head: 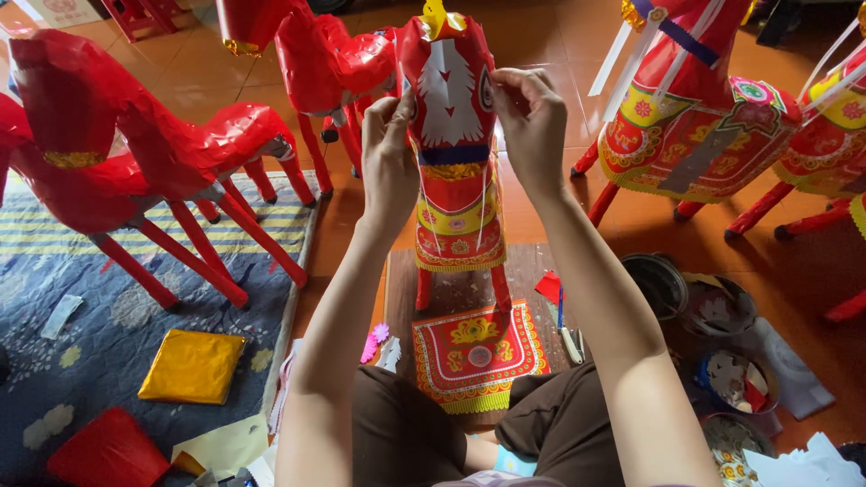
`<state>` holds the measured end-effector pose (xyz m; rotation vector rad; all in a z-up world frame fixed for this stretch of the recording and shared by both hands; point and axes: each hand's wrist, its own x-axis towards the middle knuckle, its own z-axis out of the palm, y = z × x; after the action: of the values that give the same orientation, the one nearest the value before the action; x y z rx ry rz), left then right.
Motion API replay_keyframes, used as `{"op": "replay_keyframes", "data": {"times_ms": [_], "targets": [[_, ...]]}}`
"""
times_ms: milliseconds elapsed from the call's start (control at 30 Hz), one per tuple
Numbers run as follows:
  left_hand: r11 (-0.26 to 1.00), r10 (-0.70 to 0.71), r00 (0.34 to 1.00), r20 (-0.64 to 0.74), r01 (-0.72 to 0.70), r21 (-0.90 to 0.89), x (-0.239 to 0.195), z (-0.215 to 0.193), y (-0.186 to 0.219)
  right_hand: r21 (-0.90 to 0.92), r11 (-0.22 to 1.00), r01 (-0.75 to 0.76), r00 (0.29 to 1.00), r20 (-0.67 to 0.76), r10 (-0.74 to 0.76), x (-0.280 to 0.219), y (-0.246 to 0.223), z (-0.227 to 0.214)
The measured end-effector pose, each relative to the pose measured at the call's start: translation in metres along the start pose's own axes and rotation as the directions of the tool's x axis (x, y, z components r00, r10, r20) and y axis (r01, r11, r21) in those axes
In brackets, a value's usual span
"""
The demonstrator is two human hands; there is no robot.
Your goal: Decorating a traditional paper horse with paint and paper ornaments
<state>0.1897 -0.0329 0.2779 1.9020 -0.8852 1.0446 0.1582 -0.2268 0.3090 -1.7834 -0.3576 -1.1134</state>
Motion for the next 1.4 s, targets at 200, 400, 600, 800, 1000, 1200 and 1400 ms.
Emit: {"op": "replay_keyframes", "data": {"times_ms": [200,400,600,800,1000,1200,1400], "targets": [[0.988,-0.039,0.999,0.015,0.037,0.151,-0.002,0.008,0.005,-0.096,0.994,0.042,0.999,-0.014,-0.043,-0.001,-0.009,0.005],[0.982,-0.068,0.998,0.011,0.066,0.175,-0.005,0.015,0.001,-0.093,0.995,0.04,0.999,-0.017,-0.042,-0.002,-0.007,0.007],[0.992,-0.128,0.991,0.027,0.127,0.023,0.01,0.002,0.009,-0.076,0.996,0.054,0.998,-0.012,-0.055,0.0,-0.007,0.006],[0.983,-0.183,0.983,-0.017,0.183,-0.032,0.0,-0.007,0.0,-0.107,0.993,0.048,0.999,-0.014,-0.05,-0.007,-0.006,-0.001],[0.999,-0.029,0.999,-0.021,0.028,-0.04,-0.014,-0.006,0.007,-0.057,0.996,-0.064,0.998,-0.009,0.064,-0.02,-0.005,-0.003],[0.999,-0.021,1.0,0.011,0.021,0.045,-0.007,-0.001,0.003,-0.043,0.995,-0.089,0.996,0.014,0.089,-0.023,-0.009,-0.003],[0.996,-0.053,0.998,0.021,0.051,0.079,-0.003,0.006,-0.002,-0.007,0.996,-0.09,0.995,0.031,0.091,-0.023,-0.01,-0.004]]}}
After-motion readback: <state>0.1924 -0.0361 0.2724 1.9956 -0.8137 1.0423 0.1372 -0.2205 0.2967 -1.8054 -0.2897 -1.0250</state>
